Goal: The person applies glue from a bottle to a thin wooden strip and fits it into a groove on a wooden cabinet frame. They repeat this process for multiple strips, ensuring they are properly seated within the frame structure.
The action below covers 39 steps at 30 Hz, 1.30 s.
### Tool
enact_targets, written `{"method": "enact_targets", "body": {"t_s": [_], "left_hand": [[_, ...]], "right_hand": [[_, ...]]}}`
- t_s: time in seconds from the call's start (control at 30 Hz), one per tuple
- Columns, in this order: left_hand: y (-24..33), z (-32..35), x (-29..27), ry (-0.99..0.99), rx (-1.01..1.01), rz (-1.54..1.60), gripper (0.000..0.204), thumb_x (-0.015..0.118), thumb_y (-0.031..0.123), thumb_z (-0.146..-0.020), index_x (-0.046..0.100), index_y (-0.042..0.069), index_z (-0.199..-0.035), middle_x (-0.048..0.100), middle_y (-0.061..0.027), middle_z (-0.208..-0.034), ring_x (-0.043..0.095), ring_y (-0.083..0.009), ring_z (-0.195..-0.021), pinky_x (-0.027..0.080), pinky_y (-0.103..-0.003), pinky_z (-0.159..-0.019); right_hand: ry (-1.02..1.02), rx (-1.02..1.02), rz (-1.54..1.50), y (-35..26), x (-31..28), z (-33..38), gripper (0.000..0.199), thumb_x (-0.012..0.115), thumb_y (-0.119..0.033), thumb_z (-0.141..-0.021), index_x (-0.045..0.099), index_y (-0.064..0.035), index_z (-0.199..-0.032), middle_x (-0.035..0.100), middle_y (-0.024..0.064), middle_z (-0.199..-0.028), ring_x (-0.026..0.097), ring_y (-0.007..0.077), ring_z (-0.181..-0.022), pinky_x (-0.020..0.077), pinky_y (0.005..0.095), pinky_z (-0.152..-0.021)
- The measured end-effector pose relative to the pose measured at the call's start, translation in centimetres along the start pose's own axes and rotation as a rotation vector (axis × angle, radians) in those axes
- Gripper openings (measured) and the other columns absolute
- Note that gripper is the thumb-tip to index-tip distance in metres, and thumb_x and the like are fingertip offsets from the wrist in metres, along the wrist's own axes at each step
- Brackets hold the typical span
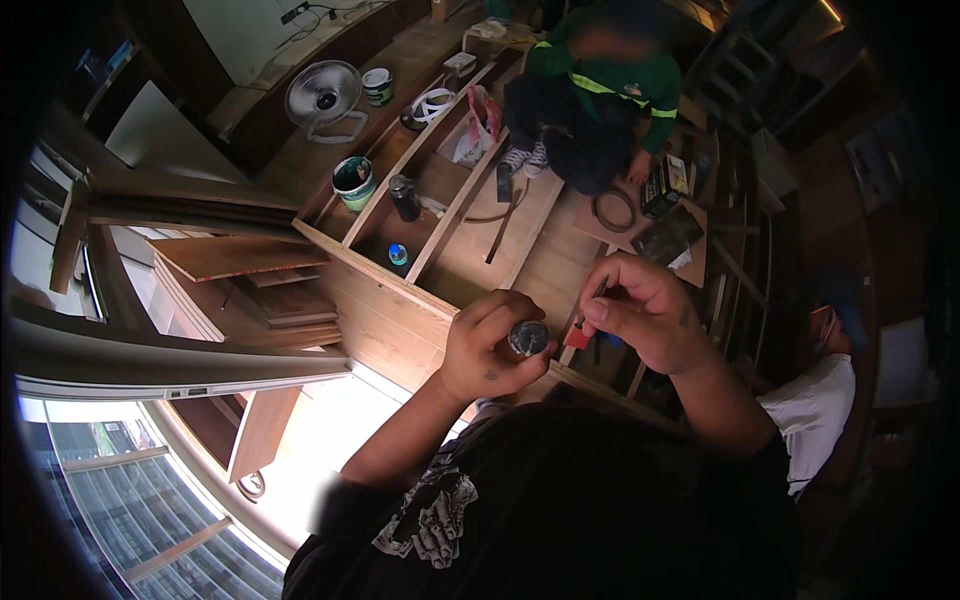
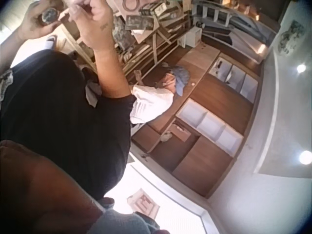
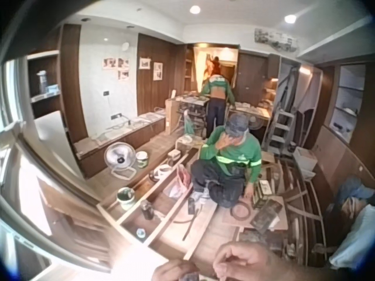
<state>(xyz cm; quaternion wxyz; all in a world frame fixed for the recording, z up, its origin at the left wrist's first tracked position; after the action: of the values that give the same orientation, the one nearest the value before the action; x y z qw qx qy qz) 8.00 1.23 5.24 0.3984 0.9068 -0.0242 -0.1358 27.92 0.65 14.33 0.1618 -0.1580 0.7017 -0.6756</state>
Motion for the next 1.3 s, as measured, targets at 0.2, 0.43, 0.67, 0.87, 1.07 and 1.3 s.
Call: {"method": "enact_targets", "body": {"t_s": [0.2,0.43,0.67,0.87,1.07,1.3], "left_hand": [[0.6,-0.4,0.0,0.0,0.015,0.012,0.034,0.082,0.014,-0.069,0.067,0.001,-0.096,0.065,-0.0147,-0.09,0.066,-0.0304,-0.076,0.053,-0.037,-0.066],[0.7,-0.4,0.2,-0.014,0.013,0.028,0.034,0.082,0.014,-0.07,0.066,0.001,-0.097,0.065,-0.0146,-0.089,0.066,-0.0302,-0.076,0.053,-0.036,-0.066],[0.9,-0.2,0.2,-0.072,-0.083,0.177,0.032,0.082,0.009,-0.071,0.065,-0.001,-0.096,0.065,-0.0127,-0.087,0.065,-0.0251,-0.075,0.051,-0.032,-0.066],[-0.3,0.6,0.8,-0.107,-0.154,0.262,0.032,0.083,0.007,-0.071,0.065,-0.001,-0.096,0.065,-0.0109,-0.086,0.064,-0.0225,-0.074,0.05,-0.031,-0.067],[-3.5,2.6,2.9,-0.042,-0.554,0.376,0.033,0.083,0.006,-0.07,0.064,0.001,-0.096,0.065,-0.0108,-0.085,0.065,-0.0227,-0.075,0.051,-0.031,-0.067],[-6.6,4.4,6.0,-0.162,-0.659,0.108,0.031,0.082,0.005,-0.075,0.06,0.0,-0.096,0.067,-0.0123,-0.089,0.067,-0.025,-0.079,0.055,-0.035,-0.072]], "right_hand": [[0.002,-0.001,0.018,0.1,0.1,0.4,0.009,0.065,-0.008,-0.097,0.061,-0.0009,-0.101,0.061,0.0001,-0.092,0.056,0.003,-0.081,0.0471,0.0198,-0.072],[-0.01,-0.004,-0.044,0.5,0.4,0.6,0.007,0.065,-0.005,-0.097,0.061,-0.0006,-0.101,0.062,0.0013,-0.093,0.057,0.0042,-0.083,0.0483,0.0205,-0.075],[0.091,0.008,-0.15,1.7,-0.7,1.0,0.008,0.066,-0.006,-0.095,0.062,0.0005,-0.098,0.064,0.0045,-0.09,0.064,0.0104,-0.081,0.0525,0.0239,-0.074],[0.211,0.017,-0.351,4.4,-2.6,2.0,0.01,0.068,-0.008,-0.092,0.062,-0.0007,-0.094,0.067,0.0076,-0.087,0.069,0.0181,-0.077,0.0554,0.029,-0.07],[0.438,0.242,-0.561,10.3,-6.2,4.5,0.011,0.065,-0.014,-0.094,0.059,-0.0046,-0.092,0.066,0.0074,-0.084,0.069,0.022,-0.073,0.055,0.0316,-0.069],[0.985,0.647,-0.579,33.8,-13.2,17.7,0.011,0.065,-0.017,-0.095,0.06,-0.0068,-0.094,0.061,0.0053,-0.077,0.064,0.0179,-0.063,0.0498,0.0294,-0.054]]}}
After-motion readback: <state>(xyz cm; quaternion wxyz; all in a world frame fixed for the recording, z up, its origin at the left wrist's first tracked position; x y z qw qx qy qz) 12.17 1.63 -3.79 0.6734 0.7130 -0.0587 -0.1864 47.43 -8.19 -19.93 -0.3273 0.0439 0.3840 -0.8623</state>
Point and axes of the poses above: each hand's wrist, its own z-axis away from the middle knuckle, its own x-axis out of the palm, y = z × x, the point moved 2 cm from there along -z, towards the middle knuckle
